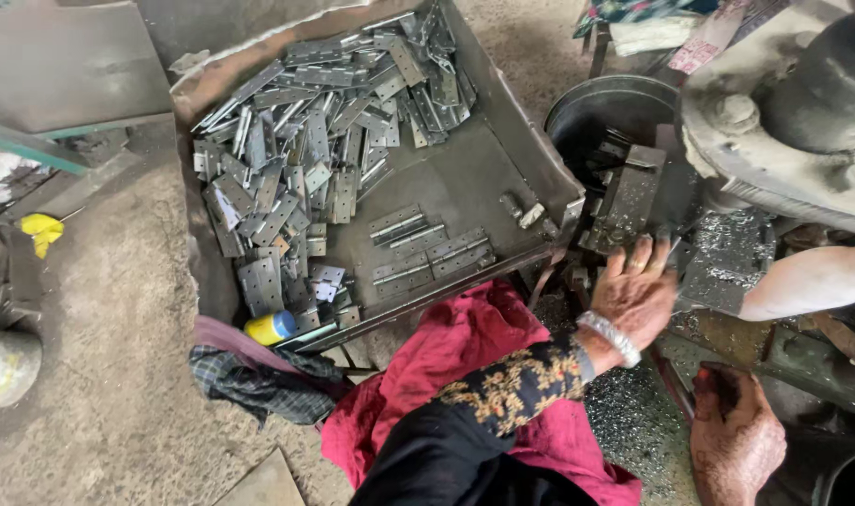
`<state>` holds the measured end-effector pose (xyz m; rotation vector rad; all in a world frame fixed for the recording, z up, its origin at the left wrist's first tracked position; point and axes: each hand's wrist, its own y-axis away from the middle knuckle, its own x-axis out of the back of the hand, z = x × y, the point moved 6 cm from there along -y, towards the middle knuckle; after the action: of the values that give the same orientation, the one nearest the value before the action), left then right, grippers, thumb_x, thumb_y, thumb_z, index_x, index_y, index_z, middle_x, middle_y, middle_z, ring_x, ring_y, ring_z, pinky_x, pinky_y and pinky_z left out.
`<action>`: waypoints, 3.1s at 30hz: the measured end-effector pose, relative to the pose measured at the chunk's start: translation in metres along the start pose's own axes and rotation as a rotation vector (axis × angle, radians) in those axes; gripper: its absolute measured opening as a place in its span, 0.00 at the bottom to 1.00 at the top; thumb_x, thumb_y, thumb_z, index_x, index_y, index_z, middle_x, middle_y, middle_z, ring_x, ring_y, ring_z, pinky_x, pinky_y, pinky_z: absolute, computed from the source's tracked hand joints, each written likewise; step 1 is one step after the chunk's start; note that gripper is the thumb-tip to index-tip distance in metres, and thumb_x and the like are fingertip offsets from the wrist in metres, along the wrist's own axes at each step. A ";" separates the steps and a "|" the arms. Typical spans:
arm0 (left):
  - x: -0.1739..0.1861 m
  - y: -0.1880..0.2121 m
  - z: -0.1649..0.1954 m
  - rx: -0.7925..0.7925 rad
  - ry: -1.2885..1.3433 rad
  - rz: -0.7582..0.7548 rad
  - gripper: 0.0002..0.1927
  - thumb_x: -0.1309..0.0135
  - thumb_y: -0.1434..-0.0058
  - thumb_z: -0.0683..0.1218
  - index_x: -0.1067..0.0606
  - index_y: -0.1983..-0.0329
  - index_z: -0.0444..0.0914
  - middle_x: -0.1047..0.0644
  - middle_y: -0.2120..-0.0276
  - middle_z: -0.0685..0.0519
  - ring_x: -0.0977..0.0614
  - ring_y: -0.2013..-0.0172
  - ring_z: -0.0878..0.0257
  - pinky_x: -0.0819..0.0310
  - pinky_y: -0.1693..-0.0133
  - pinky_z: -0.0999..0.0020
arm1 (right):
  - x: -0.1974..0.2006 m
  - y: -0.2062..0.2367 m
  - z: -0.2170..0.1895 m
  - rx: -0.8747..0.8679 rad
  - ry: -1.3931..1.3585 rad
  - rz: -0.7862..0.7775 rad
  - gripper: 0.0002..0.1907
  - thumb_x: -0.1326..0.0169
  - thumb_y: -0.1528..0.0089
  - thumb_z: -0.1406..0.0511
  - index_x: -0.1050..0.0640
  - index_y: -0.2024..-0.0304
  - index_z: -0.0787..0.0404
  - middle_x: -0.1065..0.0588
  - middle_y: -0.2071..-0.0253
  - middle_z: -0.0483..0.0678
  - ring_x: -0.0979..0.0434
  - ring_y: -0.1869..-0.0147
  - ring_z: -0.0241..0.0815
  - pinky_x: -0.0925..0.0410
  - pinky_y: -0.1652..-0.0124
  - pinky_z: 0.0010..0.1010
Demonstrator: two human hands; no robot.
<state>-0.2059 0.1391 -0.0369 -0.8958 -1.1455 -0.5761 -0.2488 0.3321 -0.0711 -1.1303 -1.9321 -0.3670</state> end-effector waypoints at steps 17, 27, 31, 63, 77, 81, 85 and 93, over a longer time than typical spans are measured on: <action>0.020 0.012 0.001 -0.083 -0.311 -0.310 0.23 0.59 0.34 0.50 0.24 0.41 0.36 0.42 0.26 0.42 0.50 0.24 0.46 0.74 0.29 0.38 | -0.026 -0.007 0.001 -0.047 0.366 -0.390 0.27 0.52 0.31 0.43 0.27 0.35 0.44 0.17 0.53 0.55 0.17 0.50 0.59 0.27 0.52 0.48; 0.003 0.000 -0.014 0.000 -0.137 -0.246 0.27 0.64 0.29 0.51 0.35 0.30 0.37 0.42 0.24 0.50 0.48 0.22 0.53 0.75 0.26 0.40 | -0.049 -0.021 0.029 0.084 0.350 -0.527 0.28 0.54 0.35 0.41 0.26 0.45 0.53 0.18 0.56 0.57 0.17 0.49 0.61 0.27 0.52 0.52; 0.003 0.002 -0.021 0.023 -0.123 -0.231 0.27 0.67 0.31 0.48 0.35 0.31 0.38 0.41 0.26 0.52 0.47 0.25 0.53 0.75 0.27 0.40 | -0.058 -0.021 0.035 0.016 0.380 -0.591 0.29 0.56 0.34 0.41 0.27 0.43 0.51 0.17 0.57 0.58 0.17 0.49 0.61 0.27 0.51 0.52; -0.011 -0.015 -0.001 -0.044 -0.098 -0.018 0.28 0.55 0.32 0.52 0.29 0.37 0.28 0.34 0.31 0.41 0.40 0.27 0.48 0.63 0.26 0.52 | -0.048 0.009 0.029 -0.106 0.187 -0.517 0.23 0.51 0.37 0.47 0.26 0.45 0.51 0.19 0.62 0.58 0.17 0.58 0.62 0.26 0.59 0.52; -0.001 -0.016 0.002 -0.009 -0.073 0.037 0.26 0.57 0.31 0.49 0.29 0.36 0.28 0.34 0.29 0.42 0.42 0.26 0.50 0.63 0.25 0.54 | -0.049 0.012 0.027 -0.134 0.212 -0.444 0.26 0.53 0.35 0.45 0.22 0.57 0.60 0.20 0.63 0.63 0.20 0.58 0.65 0.28 0.60 0.54; 0.000 -0.027 -0.001 0.010 -0.035 0.011 0.27 0.59 0.33 0.49 0.31 0.35 0.30 0.38 0.28 0.44 0.47 0.26 0.50 0.67 0.27 0.53 | -0.047 0.004 0.017 -0.096 0.188 -0.514 0.24 0.52 0.35 0.47 0.20 0.56 0.57 0.21 0.64 0.65 0.20 0.57 0.67 0.29 0.59 0.55; -0.010 -0.034 -0.005 0.041 -0.052 -0.208 0.25 0.62 0.28 0.51 0.33 0.32 0.35 0.45 0.23 0.45 0.54 0.23 0.51 0.72 0.25 0.52 | -0.044 -0.001 0.013 0.002 0.327 -0.490 0.25 0.52 0.35 0.46 0.23 0.56 0.59 0.21 0.66 0.64 0.19 0.60 0.65 0.28 0.62 0.54; -0.005 -0.043 -0.007 0.016 -0.143 -0.147 0.27 0.63 0.31 0.48 0.38 0.29 0.39 0.46 0.25 0.50 0.53 0.25 0.50 0.75 0.27 0.49 | -0.057 0.006 0.032 -0.062 0.307 -0.571 0.27 0.54 0.31 0.46 0.28 0.54 0.65 0.21 0.68 0.63 0.17 0.66 0.60 0.25 0.68 0.47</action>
<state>-0.2379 0.1098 -0.0294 -0.8543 -1.3520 -0.6293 -0.2470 0.3225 -0.1365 -0.4965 -1.9419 -0.8589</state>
